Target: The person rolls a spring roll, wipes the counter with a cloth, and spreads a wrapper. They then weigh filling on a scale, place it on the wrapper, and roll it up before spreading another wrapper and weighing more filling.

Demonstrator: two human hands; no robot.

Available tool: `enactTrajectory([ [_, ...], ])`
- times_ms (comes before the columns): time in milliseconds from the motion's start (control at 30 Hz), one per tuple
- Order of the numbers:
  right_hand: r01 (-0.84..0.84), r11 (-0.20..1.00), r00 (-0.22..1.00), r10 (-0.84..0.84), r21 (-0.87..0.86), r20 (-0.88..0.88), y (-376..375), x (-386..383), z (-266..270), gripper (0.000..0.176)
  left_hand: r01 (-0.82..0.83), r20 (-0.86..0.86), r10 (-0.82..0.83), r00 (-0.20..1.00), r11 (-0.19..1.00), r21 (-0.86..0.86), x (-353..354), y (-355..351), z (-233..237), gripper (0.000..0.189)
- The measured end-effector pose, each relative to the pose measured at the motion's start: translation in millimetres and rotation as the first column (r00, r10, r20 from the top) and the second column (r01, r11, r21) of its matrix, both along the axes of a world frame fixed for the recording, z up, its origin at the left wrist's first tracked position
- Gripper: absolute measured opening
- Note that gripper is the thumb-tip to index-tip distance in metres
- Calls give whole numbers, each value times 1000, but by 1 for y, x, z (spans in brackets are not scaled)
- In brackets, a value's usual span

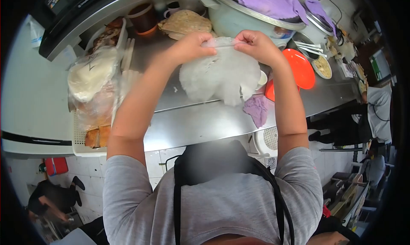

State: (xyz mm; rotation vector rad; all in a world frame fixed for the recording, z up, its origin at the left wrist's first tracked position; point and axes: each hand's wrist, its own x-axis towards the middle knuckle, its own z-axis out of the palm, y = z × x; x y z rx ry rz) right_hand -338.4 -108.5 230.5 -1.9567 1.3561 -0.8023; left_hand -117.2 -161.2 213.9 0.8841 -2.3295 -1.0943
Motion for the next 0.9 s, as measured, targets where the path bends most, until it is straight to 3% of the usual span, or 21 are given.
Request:
enactTrajectory([
  [67, 62, 996, 992, -68, -57, -103, 21, -8, 8, 11, -14, -31, 12, 999, 999, -51, -11, 8, -4, 16],
  [167, 15, 981, 960, -68, -192, -273, 58, 14, 15, 10, -41, -145, 10, 989, 976, -213, -7, 25, -28, 14],
  [200, -21, 960, 964, -55, -278, -262, 67, 26, 4, 11, -56, -191, 2, 982, 959, -279, 1, 31, -41, 13],
  [233, -55, 931, 968, -39, -360, -250, 76, 42, -13, 12, -116, -187, 73, 980, 967, -225, 11, 37, -58, 11],
  [300, -113, 957, 967, 43, -268, -253, 89, 80, -50, 15, -236, -162, 216, 963, 964, -120, 41, 47, -99, 9],
  [367, -284, 921, 948, 228, -265, -224, 101, 109, -95, 17, -286, -221, 243, 945, 939, -192, 81, 52, -154, 16],
  [400, -318, 934, 936, 281, -164, -214, 109, 114, -101, 17, -313, -250, 254, 934, 921, -233, 97, 55, -174, 20],
  [467, -381, 923, 907, 383, 42, -177, 123, 123, -110, 17, -471, -201, 506, 839, 860, 197, 118, 78, -194, 31],
  [500, -328, 942, 926, 334, 65, -175, 121, 118, -123, 16, -521, -138, 611, 779, 755, 398, 127, 90, -201, 37],
  [533, -271, 959, 943, 282, 85, -177, 117, 106, -138, 16, -582, -52, 670, 740, 677, 451, 129, 99, -196, 41],
  [600, -6, 989, 969, 42, 146, -243, 105, 80, -156, 18, -684, 123, 753, 646, 501, 529, 125, 110, -181, 49],
  [667, 244, 968, 892, -202, 55, -404, 95, 56, -176, 23, -737, 151, 743, 653, 576, 353, 123, 116, -195, 56],
  [767, 504, 859, 806, -432, 87, -405, 85, 44, -197, 28, -758, 218, 726, 652, 626, 181, 122, 120, -206, 62],
  [867, 487, 849, 819, -361, 205, -447, 84, 49, -208, 32, -742, 246, 706, 664, 662, 102, 121, 126, -202, 62],
  [900, 480, 862, 815, -372, 160, -444, 82, 46, -207, 31, -731, 243, 698, 674, 678, 80, 119, 126, -200, 62],
])
